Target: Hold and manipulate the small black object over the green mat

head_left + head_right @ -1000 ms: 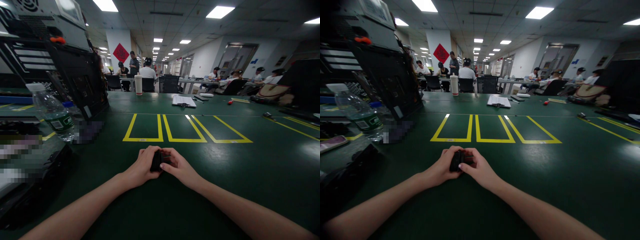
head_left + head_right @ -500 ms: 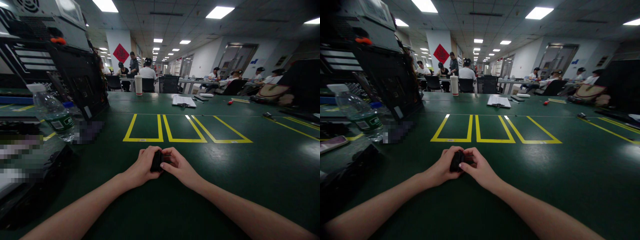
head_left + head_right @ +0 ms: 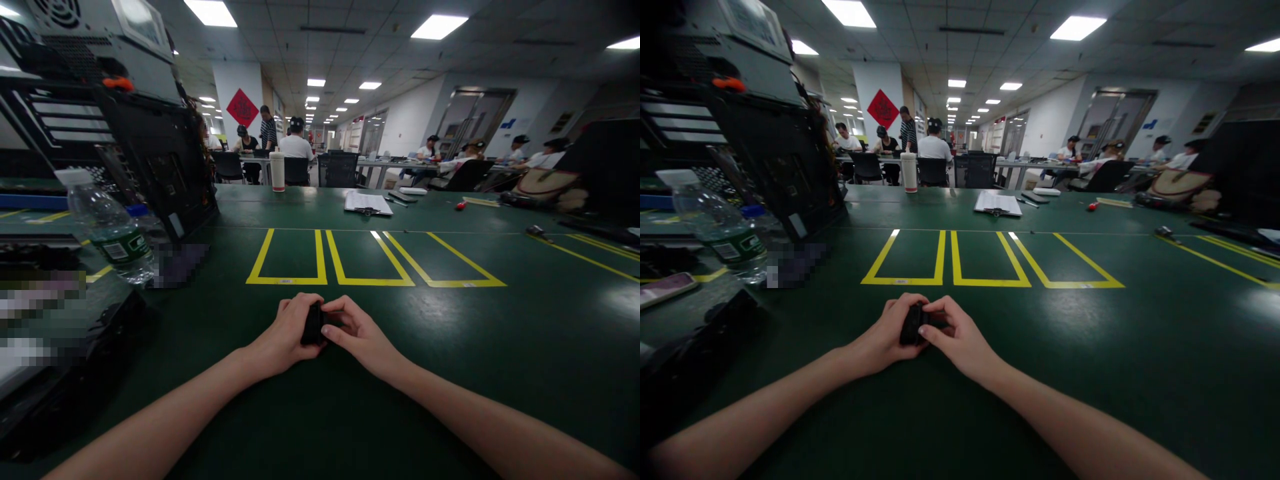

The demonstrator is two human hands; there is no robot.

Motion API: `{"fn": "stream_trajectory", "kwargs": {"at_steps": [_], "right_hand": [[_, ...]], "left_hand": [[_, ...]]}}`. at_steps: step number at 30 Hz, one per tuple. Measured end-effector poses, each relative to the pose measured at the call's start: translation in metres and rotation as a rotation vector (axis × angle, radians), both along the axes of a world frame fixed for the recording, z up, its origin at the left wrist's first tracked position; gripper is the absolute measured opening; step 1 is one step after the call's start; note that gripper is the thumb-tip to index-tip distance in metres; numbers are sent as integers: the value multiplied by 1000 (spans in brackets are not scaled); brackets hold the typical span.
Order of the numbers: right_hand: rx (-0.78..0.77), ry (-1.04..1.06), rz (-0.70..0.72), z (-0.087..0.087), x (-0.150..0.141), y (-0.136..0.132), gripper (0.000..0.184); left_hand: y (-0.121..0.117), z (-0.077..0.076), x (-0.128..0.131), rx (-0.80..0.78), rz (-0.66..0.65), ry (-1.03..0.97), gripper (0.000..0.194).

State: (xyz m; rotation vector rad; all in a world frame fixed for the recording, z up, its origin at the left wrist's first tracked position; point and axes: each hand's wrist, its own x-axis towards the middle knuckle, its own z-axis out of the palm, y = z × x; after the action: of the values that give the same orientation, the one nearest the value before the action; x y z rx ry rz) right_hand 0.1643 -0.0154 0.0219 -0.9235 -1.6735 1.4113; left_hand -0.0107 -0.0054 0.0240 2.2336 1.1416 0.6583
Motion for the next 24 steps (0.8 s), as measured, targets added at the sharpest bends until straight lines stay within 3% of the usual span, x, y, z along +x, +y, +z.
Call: {"fn": "stream_trajectory", "kwargs": {"at_steps": [7,12,19,24], "right_hand": [[-42,-65,-22,3,1,-1,33],[6,-11,27,-2,0,1,27],[13,13,-6,-2,0,1,20],[-40,-51,-19,3,0,0,31]], "left_hand": [[1,-1,0,5,-3,5,56],[1,-1,0,12,5,22,56],[0,0,0,-3,8,12,54],[0,0,0,7,-6,4,56]]}}
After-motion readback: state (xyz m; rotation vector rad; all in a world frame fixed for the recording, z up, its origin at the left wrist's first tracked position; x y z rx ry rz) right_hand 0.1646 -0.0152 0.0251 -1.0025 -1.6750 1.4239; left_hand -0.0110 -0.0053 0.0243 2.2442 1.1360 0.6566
